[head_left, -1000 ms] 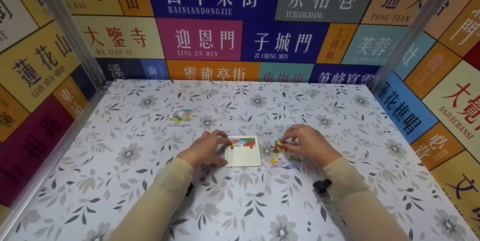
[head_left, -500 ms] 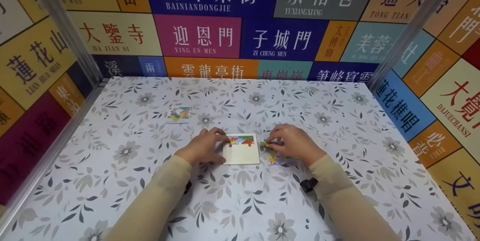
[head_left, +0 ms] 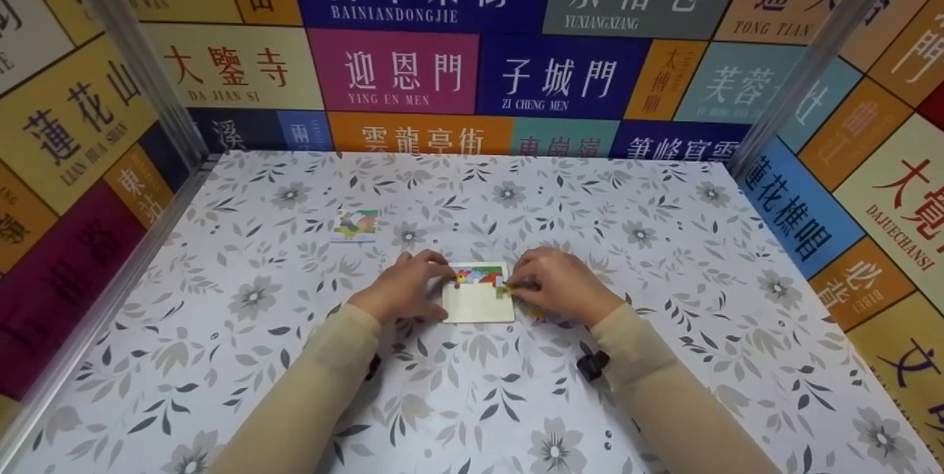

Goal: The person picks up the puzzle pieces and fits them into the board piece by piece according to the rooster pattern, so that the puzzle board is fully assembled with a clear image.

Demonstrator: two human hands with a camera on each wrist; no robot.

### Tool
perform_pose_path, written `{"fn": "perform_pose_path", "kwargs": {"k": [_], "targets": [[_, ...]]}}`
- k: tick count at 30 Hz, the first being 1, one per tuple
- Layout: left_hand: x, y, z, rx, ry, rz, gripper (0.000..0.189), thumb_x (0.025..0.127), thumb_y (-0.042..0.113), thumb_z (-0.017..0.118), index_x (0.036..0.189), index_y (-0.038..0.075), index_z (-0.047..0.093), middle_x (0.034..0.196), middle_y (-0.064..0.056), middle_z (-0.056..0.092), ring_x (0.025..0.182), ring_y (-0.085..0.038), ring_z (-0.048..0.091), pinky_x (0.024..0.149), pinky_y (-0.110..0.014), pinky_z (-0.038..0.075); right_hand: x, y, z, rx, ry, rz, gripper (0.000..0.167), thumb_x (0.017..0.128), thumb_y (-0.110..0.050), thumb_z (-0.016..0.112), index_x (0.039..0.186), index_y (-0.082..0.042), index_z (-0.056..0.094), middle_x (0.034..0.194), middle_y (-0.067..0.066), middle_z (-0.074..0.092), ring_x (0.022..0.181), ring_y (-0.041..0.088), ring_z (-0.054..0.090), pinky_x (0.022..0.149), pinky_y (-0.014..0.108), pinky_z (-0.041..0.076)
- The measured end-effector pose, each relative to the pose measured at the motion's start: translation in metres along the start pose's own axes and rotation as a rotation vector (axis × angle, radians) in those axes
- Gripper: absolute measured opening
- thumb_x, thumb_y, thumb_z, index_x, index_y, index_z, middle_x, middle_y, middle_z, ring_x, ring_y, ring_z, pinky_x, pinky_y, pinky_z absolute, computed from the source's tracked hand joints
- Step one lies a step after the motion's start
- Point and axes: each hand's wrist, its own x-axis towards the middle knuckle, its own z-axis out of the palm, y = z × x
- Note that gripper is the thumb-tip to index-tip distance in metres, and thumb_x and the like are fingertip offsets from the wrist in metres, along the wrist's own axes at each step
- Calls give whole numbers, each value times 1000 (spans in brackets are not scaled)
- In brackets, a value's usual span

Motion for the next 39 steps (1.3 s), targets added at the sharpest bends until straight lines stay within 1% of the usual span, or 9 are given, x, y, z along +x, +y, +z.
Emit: {"fn": "perform_pose_path", "kwargs": {"k": [4,7,14,19,21,28,35,39], "targets": [[0,0,0,3,1,2,59,81,26,90,135,21,69,152,-4,50,134,-33,44,108,-51,45,4,-3,2,5,0,-6,13,92,-25,80,103,-21,84,105,-5,74,99,15,68,90,38,56],[0,0,1,2,3,-1,58,81,27,90,134,21,69,152,-4,51,134,-33,45,108,-51,45,7,-6,4,12,7,-25,12,92,-25,80,103,-21,84,103,-5,74,96,15,69,88,37,57],[0,3,1,43,5,-40,58,81,32,90,134,23,70,152,-1,53,133,-32,46,108,-52,44,14,-12,6,27,-4,-45,10,91,-26,80,100,-23,84,101,-6,73,92,13,68,84,36,57],[0,2,0,48,25,-27,57,79,30,91,132,22,71,149,-1,55,131,-32,47,105,-52,45,18,-18,10,55,1,-72,10,91,-24,80,99,-22,84,101,-5,74,88,15,67,81,35,56],[0,2,1,46,30,-19,57,79,30,91,132,22,71,149,-2,56,130,-33,47,104,-52,45,19,-20,12,64,7,-81,10,91,-22,80,99,-21,84,101,-5,74,87,16,67,81,36,56],[2,1,1,23,18,-38,58,79,29,91,133,23,71,150,-1,55,133,-32,47,107,-51,44,25,-29,15,39,-12,-91,9,91,-21,79,98,-22,84,101,-5,74,94,15,68,87,35,57],[2,1,1,18,20,-40,58,78,28,91,132,22,71,150,-2,54,134,-33,46,107,-51,45,35,-35,18,8,-1,-142,8,89,-19,80,97,-20,84,100,-4,73,92,15,68,83,34,57],[2,1,1,12,25,-34,58,78,27,92,132,21,71,150,-3,54,134,-34,46,107,-51,45,40,-37,19,12,3,-156,9,89,-17,80,97,-20,84,100,-3,74,93,16,68,82,35,57]]}}
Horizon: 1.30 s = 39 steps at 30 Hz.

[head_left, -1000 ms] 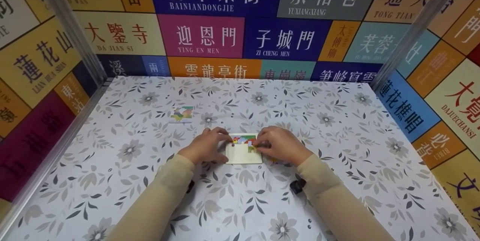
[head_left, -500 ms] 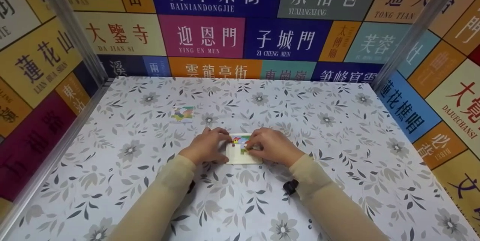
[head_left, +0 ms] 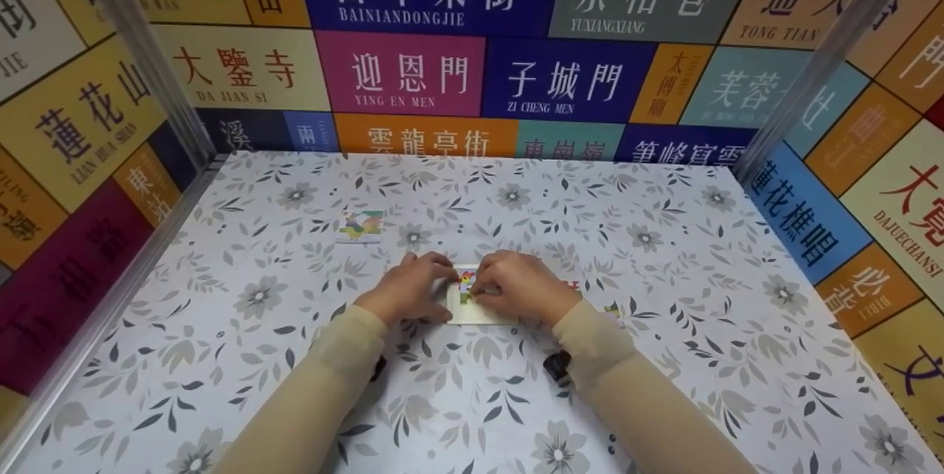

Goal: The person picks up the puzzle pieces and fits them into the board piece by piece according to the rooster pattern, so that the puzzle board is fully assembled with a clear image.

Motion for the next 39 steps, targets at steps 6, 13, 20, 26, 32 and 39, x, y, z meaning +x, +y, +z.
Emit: {"fn": "perform_pose_path", "kwargs": {"k": [6,13,20,26,32,39], "targets": [[0,1,0,9,7,12,58,78,27,91,131,21,71,149,-4,55,132,-34,48,106,-51,45,6,-3,4,-5,-11,-2,10,89,-17,80,97,-20,84,100,-4,74,94,16,69,85,34,57],[-1,1,0,9,31,57,54,78,26,92,128,18,73,146,-6,57,129,-37,49,103,-53,47,10,-4,7,-41,-27,-8,10,90,-16,80,95,-22,84,98,-5,75,91,15,69,81,33,57],[-1,0,0,14,25,46,56,78,27,91,131,19,72,147,-5,57,130,-37,49,103,-54,47,12,-4,8,-38,-13,-28,11,88,-13,80,96,-20,85,99,-1,75,92,18,69,83,34,57],[-1,-1,1,2,20,47,59,78,26,92,133,18,71,147,-6,56,131,-37,48,104,-54,46,11,-5,8,-14,-29,-12,13,89,-14,80,100,-19,85,103,-1,74,96,19,69,85,35,57],[-1,-1,0,10,9,37,58,79,27,91,133,19,71,148,-5,56,132,-36,47,105,-54,46,11,-6,7,-10,-38,-16,13,90,-15,80,102,-18,84,106,2,73,97,20,68,86,36,57],[-3,-3,0,-5,14,51,56,81,28,90,134,20,71,150,-4,55,131,-35,47,104,-52,46,11,-7,8,-15,-34,-10,12,92,-16,79,102,-18,84,106,2,72,98,21,68,86,36,57]]}}
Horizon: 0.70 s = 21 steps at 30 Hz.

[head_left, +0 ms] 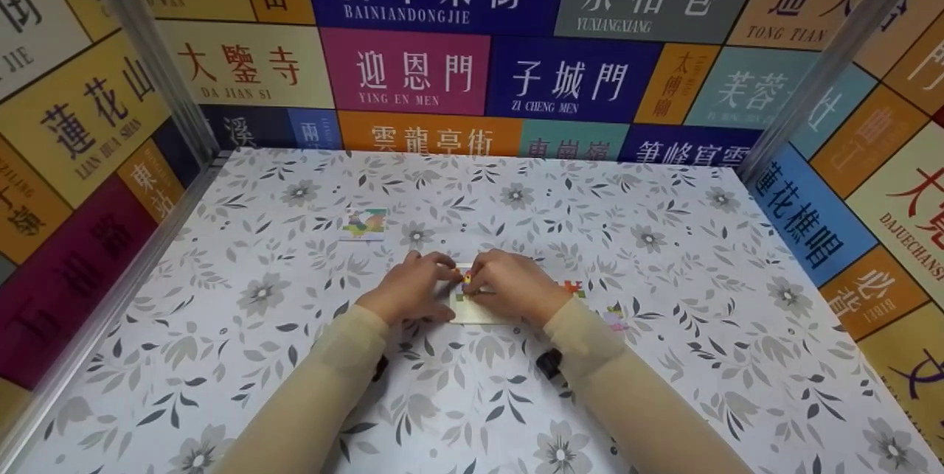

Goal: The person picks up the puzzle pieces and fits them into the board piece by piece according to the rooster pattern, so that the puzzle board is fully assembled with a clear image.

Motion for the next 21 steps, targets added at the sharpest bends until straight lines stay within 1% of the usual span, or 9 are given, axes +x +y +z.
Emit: {"fn": "perform_pose_path", "kwargs": {"k": [4,10,17,21], "targets": [[0,-1,1,-13,1,10,56,82,28,89,135,19,71,151,-3,54,129,-34,47,103,-52,47,-1,0,2,0,9,13,12,92,-17,78,102,-19,84,105,1,73,98,20,67,86,36,57],[1,-2,1,-19,5,16,58,81,26,89,136,18,70,150,-4,55,128,-35,48,103,-50,47,0,-1,2,7,3,23,13,92,-16,78,103,-19,84,106,2,72,98,21,67,86,36,57],[1,-2,0,-41,-2,4,60,81,26,90,136,17,70,150,-5,55,131,-35,46,105,-50,46,-2,1,2,35,13,22,14,91,-16,80,104,-19,84,105,1,72,98,19,67,86,36,57],[2,-3,0,-37,-2,-6,59,80,26,90,135,18,70,150,-4,55,133,-35,46,106,-50,46,-2,2,2,44,2,29,14,92,-17,79,105,-20,84,106,0,71,98,18,66,86,35,56]]}}
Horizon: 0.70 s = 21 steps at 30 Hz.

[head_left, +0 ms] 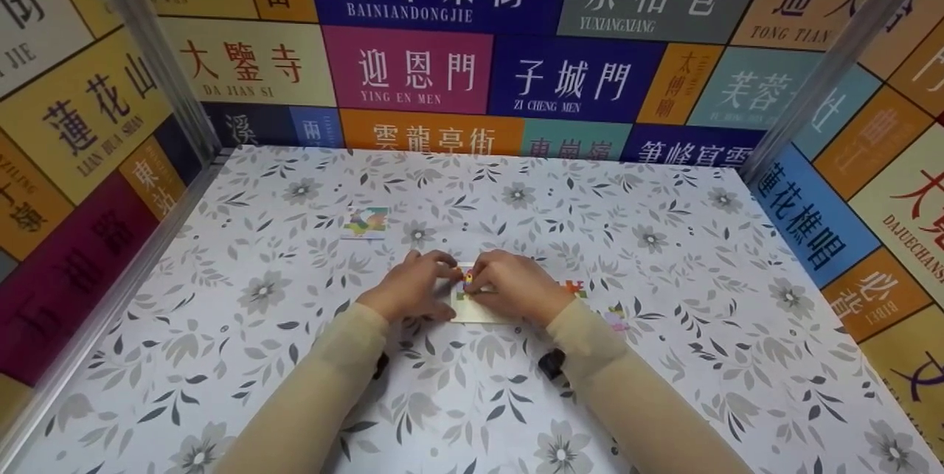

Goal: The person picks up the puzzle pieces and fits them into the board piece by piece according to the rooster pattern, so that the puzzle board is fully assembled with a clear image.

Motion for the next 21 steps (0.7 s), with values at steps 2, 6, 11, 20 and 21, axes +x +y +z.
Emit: {"fn": "perform_pose_path", "kwargs": {"k": [2,6,11,20,21], "targets": [[0,0,0,3,-2,0,58,80,26,90,135,19,71,150,-5,55,133,-35,46,106,-51,46,0,0,0,0,-8,10,14,92,-18,79,106,-20,84,106,-1,71,99,18,66,87,35,56],[0,-1,0,5,3,15,58,80,25,90,134,17,71,149,-6,56,132,-36,47,107,-52,45,1,0,0,-1,-12,14,14,93,-19,79,105,-20,84,106,-1,71,99,18,66,87,35,56],[1,-2,1,13,23,37,62,78,24,91,135,14,69,148,-8,57,130,-37,49,106,-53,46,3,0,0,7,-18,17,13,92,-18,79,104,-20,84,106,0,71,99,19,67,88,36,56],[2,0,1,33,0,-6,63,79,29,91,136,18,69,150,-4,56,133,-34,47,109,-52,44,-4,3,-8,70,-39,82,20,92,-12,76,109,-19,83,106,-4,71,98,15,64,87,35,55],[2,0,0,35,-2,-11,63,79,29,91,136,18,69,150,-4,55,133,-34,47,109,-52,44,-6,4,-10,75,-37,91,19,92,-12,75,108,-19,83,106,-4,71,99,15,64,87,36,55]]}}
